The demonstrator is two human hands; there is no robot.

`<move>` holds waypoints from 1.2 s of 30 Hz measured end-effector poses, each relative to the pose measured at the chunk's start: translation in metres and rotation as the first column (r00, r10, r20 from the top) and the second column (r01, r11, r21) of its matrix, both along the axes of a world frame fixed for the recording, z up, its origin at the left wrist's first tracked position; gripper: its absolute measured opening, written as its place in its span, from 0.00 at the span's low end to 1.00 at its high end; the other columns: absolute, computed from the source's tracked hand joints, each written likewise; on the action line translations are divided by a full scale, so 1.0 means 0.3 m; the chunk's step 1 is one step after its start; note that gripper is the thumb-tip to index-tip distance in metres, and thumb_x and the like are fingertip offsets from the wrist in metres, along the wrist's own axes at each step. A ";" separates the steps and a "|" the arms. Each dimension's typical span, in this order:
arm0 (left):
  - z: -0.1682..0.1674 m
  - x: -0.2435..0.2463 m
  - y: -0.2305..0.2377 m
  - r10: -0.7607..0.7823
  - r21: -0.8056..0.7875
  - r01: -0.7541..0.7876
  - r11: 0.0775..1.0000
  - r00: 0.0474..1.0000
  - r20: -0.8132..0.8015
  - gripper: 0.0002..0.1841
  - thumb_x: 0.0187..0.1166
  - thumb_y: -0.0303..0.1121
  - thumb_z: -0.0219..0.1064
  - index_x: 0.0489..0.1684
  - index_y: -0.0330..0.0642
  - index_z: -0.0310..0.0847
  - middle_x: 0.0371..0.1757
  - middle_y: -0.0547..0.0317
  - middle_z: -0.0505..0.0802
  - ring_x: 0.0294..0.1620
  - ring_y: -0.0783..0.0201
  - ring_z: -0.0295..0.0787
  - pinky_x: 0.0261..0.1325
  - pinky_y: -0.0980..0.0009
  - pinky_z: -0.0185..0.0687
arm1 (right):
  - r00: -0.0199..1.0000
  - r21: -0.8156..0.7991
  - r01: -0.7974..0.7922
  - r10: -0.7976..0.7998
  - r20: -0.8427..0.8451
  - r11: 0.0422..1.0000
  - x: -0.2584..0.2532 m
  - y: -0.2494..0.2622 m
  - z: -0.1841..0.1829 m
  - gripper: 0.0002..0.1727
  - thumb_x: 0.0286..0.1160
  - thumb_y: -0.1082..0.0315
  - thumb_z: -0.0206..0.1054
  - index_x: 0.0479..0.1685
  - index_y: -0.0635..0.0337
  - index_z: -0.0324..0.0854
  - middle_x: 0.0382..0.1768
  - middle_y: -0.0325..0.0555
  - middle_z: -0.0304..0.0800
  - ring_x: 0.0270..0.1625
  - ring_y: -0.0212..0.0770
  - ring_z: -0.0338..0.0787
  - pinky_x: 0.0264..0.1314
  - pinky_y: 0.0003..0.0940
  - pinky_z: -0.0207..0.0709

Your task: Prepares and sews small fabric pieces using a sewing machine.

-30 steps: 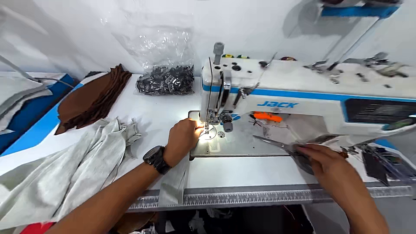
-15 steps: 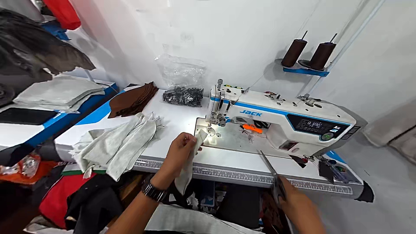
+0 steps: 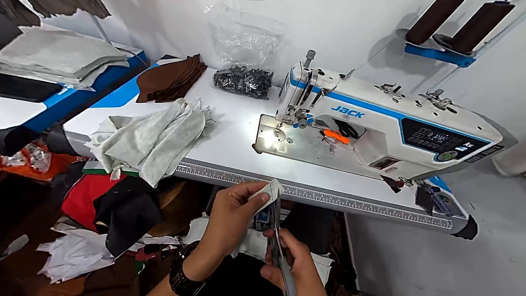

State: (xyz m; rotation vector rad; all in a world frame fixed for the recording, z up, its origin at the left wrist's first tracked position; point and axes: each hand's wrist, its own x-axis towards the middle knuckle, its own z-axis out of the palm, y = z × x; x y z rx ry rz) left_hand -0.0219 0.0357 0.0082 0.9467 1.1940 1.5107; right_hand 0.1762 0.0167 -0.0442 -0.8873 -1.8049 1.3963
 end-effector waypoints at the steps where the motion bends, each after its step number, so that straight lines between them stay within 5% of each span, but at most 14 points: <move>1: 0.000 -0.004 -0.003 -0.001 -0.005 0.001 1.000 1.000 -0.014 0.11 0.73 0.26 0.77 0.51 0.43 0.96 0.42 0.52 0.97 0.38 0.62 0.93 0.44 0.69 0.91 | 1.000 0.011 0.004 -0.004 -0.004 1.000 -0.007 0.012 0.009 0.40 0.65 0.41 0.79 0.65 0.67 0.80 0.34 0.36 0.89 0.30 0.28 0.86 0.27 0.23 0.82; 21: -0.018 -0.042 -0.011 -0.016 0.009 0.018 1.000 0.992 -0.127 0.10 0.74 0.30 0.76 0.51 0.49 0.97 0.43 0.58 0.97 0.39 0.63 0.93 0.42 0.70 0.91 | 0.997 0.038 0.073 -0.073 0.010 0.997 -0.033 0.015 -0.022 0.25 0.64 0.57 0.84 0.54 0.63 0.85 0.20 0.36 0.85 0.18 0.28 0.82 0.17 0.24 0.78; 23: -0.018 -0.047 -0.010 -0.027 0.007 0.028 1.000 0.993 -0.115 0.11 0.74 0.29 0.76 0.52 0.48 0.97 0.43 0.57 0.97 0.38 0.63 0.93 0.42 0.70 0.91 | 0.995 0.024 0.088 -0.089 0.041 0.996 -0.011 0.024 -0.021 0.27 0.63 0.56 0.85 0.56 0.62 0.85 0.22 0.37 0.87 0.19 0.29 0.84 0.18 0.27 0.81; 26: 0.040 -0.117 -0.031 0.006 0.061 0.006 0.998 0.980 -0.200 0.11 0.75 0.30 0.75 0.53 0.48 0.96 0.41 0.58 0.97 0.36 0.65 0.93 0.39 0.70 0.91 | 0.975 0.061 0.203 -0.208 0.081 0.977 0.112 0.113 0.019 0.40 0.57 0.60 0.87 0.74 0.62 0.76 0.36 0.40 0.96 0.31 0.36 0.94 0.28 0.35 0.91; 28: 0.143 -0.218 -0.060 0.122 0.156 -0.072 0.985 0.931 -0.343 0.11 0.77 0.30 0.73 0.53 0.50 0.95 0.39 0.63 0.97 0.31 0.69 0.91 0.34 0.73 0.89 | 0.915 0.198 0.277 -0.322 0.245 0.940 0.243 0.224 0.068 0.40 0.62 0.66 0.82 0.80 0.59 0.71 0.46 0.43 0.97 0.39 0.42 0.97 0.38 0.42 0.94; 31: 0.324 -0.364 -0.061 0.289 0.300 -0.152 0.942 0.821 -0.493 0.10 0.80 0.28 0.70 0.54 0.48 0.93 0.40 0.70 0.96 0.31 0.76 0.90 0.35 0.79 0.89 | 0.679 0.512 0.299 -0.557 0.479 0.805 0.401 0.389 0.109 0.28 0.68 0.76 0.72 0.72 0.57 0.81 0.42 0.56 0.94 0.36 0.58 0.92 0.38 0.65 0.84; 36: 0.481 -0.556 0.175 0.346 0.317 -0.171 0.933 0.671 -0.656 0.09 0.80 0.31 0.70 0.53 0.45 0.90 0.38 0.73 0.93 0.32 0.81 0.88 0.37 0.80 0.88 | 0.491 0.573 0.183 -0.579 0.651 0.799 0.531 0.602 0.134 0.18 0.75 0.80 0.69 0.64 0.63 0.89 0.58 0.68 0.91 0.61 0.74 0.88 0.64 0.80 0.72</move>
